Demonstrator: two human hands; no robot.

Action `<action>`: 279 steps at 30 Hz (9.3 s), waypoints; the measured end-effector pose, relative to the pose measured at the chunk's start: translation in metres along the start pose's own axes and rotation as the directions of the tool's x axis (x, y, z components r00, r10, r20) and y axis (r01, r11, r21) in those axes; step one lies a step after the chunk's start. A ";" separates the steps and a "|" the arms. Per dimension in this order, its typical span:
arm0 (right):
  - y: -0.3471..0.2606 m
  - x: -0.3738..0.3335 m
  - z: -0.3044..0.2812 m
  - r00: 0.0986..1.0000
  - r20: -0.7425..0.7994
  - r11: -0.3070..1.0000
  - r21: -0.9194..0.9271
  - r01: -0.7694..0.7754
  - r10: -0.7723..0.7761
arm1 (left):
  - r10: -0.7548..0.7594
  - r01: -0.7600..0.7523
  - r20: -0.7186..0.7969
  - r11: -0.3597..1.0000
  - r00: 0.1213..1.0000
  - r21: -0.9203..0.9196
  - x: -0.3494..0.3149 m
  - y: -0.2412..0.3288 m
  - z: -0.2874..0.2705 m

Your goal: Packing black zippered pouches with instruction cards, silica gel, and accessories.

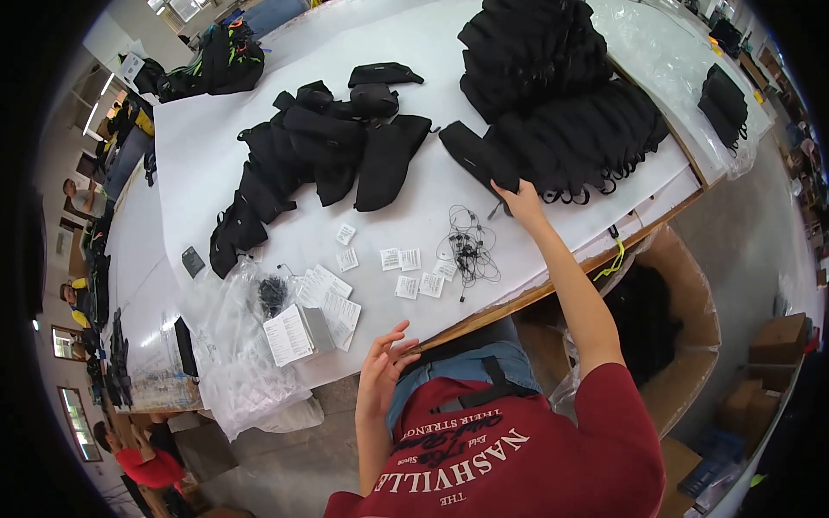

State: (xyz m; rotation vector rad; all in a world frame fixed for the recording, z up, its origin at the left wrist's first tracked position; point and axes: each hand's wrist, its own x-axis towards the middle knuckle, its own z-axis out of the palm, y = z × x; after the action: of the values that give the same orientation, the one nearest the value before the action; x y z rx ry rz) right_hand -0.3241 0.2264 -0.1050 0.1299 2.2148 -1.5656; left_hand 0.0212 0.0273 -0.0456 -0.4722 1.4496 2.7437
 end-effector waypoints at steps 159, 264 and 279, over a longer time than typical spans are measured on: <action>0.039 -0.127 0.127 0.161 0.970 0.727 0.242 -0.643 -0.180 | 0.417 -0.200 -0.716 0.906 0.559 0.372 0.363 0.149 -0.141; -0.062 -0.226 0.093 0.799 0.434 0.899 0.332 0.287 -0.415 | 0.352 -0.199 -0.254 0.856 0.901 0.478 0.013 0.057 0.046; -0.063 -0.225 0.097 0.537 0.220 0.546 -0.020 0.837 -0.815 | 0.359 -0.137 -0.272 0.792 0.893 0.595 0.013 0.058 0.047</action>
State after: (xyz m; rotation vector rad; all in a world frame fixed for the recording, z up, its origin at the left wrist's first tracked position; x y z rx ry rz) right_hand -0.1121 0.1512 0.0114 -1.2632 2.3130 -1.7261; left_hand -0.0114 0.0302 0.0225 -0.8501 2.4716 2.2670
